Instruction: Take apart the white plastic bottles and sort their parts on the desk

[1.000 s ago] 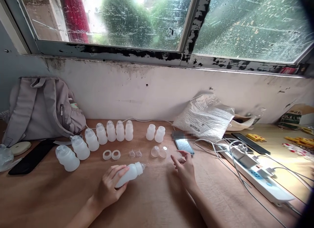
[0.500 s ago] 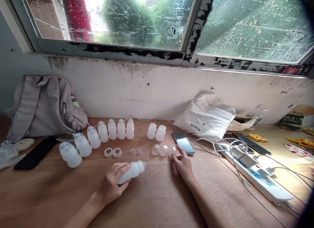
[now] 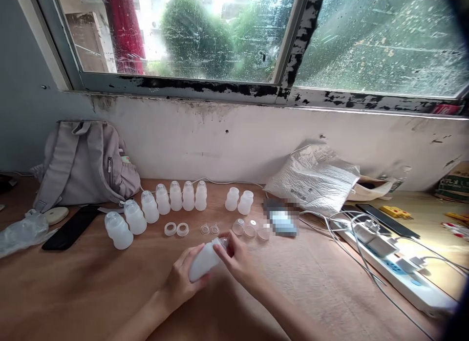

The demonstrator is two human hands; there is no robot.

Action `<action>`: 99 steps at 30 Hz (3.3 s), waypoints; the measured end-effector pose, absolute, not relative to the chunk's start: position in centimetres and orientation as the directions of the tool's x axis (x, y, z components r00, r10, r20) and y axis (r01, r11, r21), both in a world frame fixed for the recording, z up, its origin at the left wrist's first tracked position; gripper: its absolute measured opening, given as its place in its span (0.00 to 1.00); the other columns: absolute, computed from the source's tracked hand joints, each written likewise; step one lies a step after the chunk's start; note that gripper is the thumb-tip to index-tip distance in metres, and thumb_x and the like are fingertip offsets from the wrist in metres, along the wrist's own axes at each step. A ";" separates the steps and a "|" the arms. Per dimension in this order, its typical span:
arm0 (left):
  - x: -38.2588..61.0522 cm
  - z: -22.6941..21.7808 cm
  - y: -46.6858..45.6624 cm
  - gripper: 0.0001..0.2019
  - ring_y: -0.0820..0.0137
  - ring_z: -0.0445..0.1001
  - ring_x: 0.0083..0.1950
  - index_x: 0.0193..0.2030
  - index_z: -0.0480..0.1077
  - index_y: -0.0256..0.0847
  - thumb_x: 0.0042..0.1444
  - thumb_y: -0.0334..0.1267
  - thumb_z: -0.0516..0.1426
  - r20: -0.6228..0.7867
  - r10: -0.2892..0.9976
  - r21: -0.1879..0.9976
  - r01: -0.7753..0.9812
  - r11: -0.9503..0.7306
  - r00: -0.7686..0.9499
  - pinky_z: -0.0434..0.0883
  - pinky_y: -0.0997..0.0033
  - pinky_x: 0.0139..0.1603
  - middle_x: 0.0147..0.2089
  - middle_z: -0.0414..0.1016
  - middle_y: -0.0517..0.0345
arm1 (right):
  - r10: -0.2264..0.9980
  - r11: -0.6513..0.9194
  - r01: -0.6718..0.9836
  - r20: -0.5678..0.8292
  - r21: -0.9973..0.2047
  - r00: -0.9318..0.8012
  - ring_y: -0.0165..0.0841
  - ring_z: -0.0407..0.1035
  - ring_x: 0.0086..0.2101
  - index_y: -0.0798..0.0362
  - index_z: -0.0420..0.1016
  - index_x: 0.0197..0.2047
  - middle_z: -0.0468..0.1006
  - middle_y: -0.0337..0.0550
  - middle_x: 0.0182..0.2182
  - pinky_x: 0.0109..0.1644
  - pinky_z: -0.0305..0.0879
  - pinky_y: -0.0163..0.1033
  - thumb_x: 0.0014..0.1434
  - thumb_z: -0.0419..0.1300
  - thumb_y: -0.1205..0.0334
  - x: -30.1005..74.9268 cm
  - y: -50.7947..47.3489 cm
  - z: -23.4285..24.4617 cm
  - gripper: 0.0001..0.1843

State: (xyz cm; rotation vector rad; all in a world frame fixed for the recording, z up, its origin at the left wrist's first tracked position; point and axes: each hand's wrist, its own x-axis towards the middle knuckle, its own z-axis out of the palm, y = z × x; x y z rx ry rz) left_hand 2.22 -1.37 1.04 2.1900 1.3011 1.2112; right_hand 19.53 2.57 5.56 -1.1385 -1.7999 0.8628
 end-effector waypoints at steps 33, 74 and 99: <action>1.1 1.2 -1.7 0.24 0.80 0.58 0.13 0.40 0.67 0.31 0.34 0.42 0.51 -0.001 0.740 0.654 -0.560 0.509 0.672 0.48 0.81 0.09 0.21 0.61 0.61 | 0.930 0.196 0.072 0.162 -0.978 -0.329 0.24 0.52 0.16 0.53 0.63 0.27 0.59 0.32 0.16 0.19 0.49 0.31 0.57 0.43 0.44 18.6 5.9 7.4 0.22; 0.8 1.6 0.7 0.19 0.65 0.67 0.46 0.47 0.59 0.39 0.49 0.43 0.55 0.161 0.986 0.983 0.099 -0.157 -0.039 0.64 0.67 0.46 0.44 0.66 0.53 | 0.844 0.506 0.601 0.213 -0.619 -0.492 0.30 0.66 0.29 0.49 0.65 0.47 0.72 0.41 0.33 0.31 0.61 0.35 0.52 0.57 0.55 19.9 5.9 7.9 0.19; -2.8 -1.5 3.2 0.22 0.58 0.49 0.62 0.57 0.56 0.49 0.55 0.44 0.48 0.416 0.904 0.212 0.956 -0.203 0.099 0.41 0.43 0.58 0.61 0.55 0.51 | 0.752 0.511 0.856 0.442 0.079 -0.489 0.38 0.62 0.40 0.52 0.72 0.38 0.73 0.47 0.36 0.43 0.54 0.41 0.57 0.54 0.61 20.5 18.2 9.2 0.08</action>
